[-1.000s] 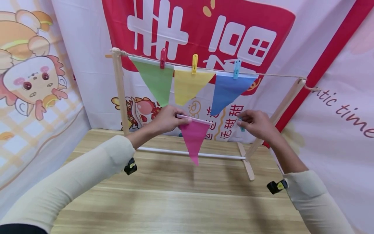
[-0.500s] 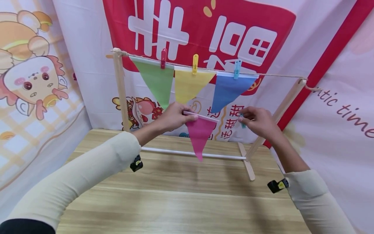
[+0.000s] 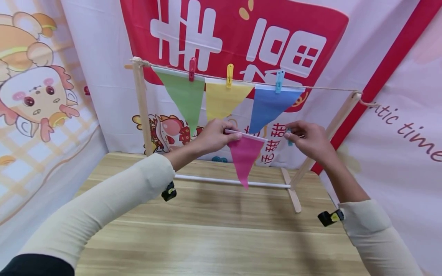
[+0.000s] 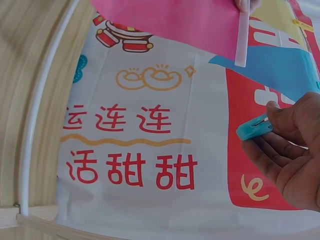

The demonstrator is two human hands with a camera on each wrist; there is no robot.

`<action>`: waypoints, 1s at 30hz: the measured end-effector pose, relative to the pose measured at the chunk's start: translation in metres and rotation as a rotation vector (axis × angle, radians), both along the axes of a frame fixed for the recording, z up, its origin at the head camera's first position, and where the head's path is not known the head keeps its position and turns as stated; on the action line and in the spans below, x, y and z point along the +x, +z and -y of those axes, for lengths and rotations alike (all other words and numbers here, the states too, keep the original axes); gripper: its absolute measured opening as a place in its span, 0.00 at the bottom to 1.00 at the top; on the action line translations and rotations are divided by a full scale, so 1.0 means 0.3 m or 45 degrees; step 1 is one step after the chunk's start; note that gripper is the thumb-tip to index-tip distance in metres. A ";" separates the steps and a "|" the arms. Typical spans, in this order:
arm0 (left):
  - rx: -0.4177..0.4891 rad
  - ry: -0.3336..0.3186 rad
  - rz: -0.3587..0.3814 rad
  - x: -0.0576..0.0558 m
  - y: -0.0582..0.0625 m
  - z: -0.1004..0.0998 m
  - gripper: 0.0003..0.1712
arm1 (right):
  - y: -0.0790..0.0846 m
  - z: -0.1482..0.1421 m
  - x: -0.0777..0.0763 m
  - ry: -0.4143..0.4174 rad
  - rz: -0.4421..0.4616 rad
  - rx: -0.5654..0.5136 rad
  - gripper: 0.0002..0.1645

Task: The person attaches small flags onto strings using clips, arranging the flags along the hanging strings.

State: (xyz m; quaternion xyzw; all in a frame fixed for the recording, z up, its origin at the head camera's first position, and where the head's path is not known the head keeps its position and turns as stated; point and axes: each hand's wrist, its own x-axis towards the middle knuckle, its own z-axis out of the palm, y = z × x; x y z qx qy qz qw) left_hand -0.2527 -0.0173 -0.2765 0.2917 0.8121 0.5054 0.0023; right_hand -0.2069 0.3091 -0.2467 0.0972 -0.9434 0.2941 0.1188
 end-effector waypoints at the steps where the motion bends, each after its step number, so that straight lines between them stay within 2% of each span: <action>1: 0.004 -0.001 -0.004 0.000 0.000 -0.006 0.12 | 0.002 -0.001 0.002 -0.004 -0.008 -0.002 0.30; 6: -0.006 0.003 -0.016 0.000 0.010 -0.037 0.14 | 0.023 -0.005 0.006 -0.003 -0.023 -0.013 0.30; 15: 0.021 -0.018 0.056 -0.010 0.050 -0.060 0.14 | 0.090 -0.008 0.009 -0.014 -0.060 -0.008 0.32; 21: 0.023 -0.004 0.137 -0.022 0.072 -0.068 0.15 | 0.133 -0.012 0.019 -0.009 -0.103 -0.008 0.33; 30: 0.081 -0.051 0.125 -0.026 0.118 -0.082 0.15 | 0.187 -0.018 0.023 -0.012 -0.187 -0.028 0.31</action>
